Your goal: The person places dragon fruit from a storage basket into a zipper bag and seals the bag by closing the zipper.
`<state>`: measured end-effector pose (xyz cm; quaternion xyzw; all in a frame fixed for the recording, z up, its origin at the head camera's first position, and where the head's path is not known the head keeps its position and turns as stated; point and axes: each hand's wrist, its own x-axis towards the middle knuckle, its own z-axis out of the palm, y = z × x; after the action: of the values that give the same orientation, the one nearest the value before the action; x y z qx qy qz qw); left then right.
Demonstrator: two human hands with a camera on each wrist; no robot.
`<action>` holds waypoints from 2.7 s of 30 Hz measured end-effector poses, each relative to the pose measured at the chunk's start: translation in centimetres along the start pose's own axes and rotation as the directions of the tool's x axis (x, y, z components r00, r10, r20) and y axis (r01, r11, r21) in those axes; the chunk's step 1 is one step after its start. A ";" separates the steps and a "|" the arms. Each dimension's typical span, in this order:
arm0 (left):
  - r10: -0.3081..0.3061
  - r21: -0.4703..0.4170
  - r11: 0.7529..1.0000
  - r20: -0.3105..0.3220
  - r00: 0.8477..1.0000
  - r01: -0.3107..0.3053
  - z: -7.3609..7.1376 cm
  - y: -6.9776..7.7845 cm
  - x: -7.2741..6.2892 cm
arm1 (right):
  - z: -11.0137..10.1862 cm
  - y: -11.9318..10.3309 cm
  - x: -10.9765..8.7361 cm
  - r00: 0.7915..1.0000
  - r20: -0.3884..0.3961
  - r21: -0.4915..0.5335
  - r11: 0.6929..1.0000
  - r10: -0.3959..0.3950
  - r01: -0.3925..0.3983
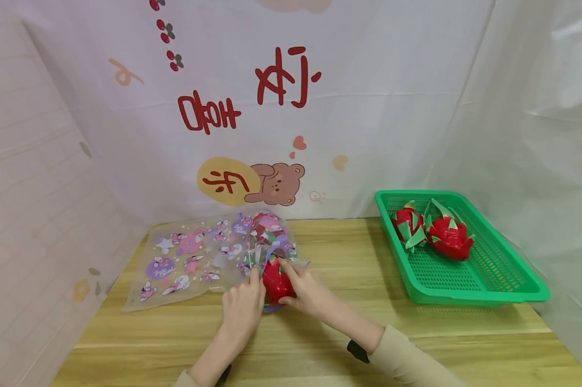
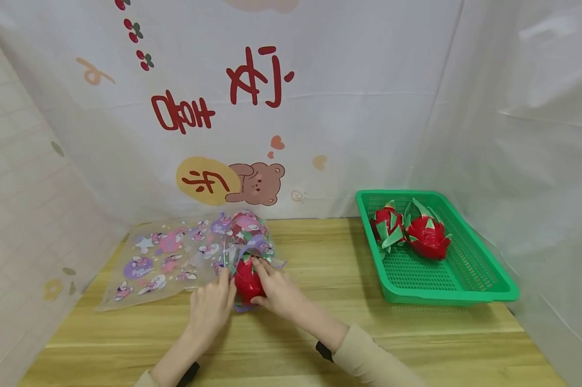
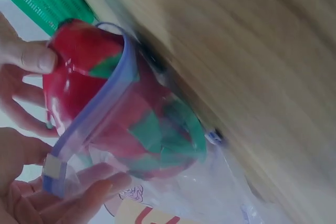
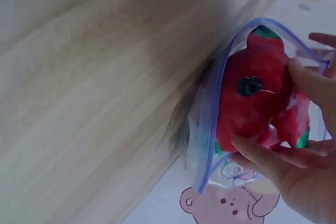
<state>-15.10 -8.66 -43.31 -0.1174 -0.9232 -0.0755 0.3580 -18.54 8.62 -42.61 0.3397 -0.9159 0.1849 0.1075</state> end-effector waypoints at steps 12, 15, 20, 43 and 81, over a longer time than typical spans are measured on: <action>-0.038 0.012 0.999 0.018 0.999 0.038 0.5 -0.2 0.0 | 0.7 -0.9 -1.3 0.987 -0.036 -0.186 0.972 -0.156 0.147; -0.051 0.022 0.998 0.012 0.999 0.051 0.5 -0.3 0.2 | 0.6 -1.1 -1.4 0.986 -0.028 -0.194 0.968 -0.166 0.158; -0.018 0.007 1.000 -0.011 1.000 0.018 0.3 -0.5 1.3 | 0.7 -1.1 -1.4 0.986 -0.025 -0.197 0.968 -0.164 0.156; 0.002 0.039 0.999 0.095 0.996 -0.006 1.8 -1.4 8.2 | 1.1 -0.7 -1.6 0.978 -0.074 -0.239 0.956 -0.195 0.173; -0.084 -0.057 0.994 0.094 0.992 0.090 -1.2 -1.3 0.2 | 1.1 0.0 -1.7 0.981 0.041 -0.229 0.954 -0.190 0.194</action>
<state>-14.78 -10.13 -42.35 -0.0913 -0.9401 -0.1136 0.3082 -17.33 9.18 -44.17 0.4138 -0.8948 0.0623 0.1555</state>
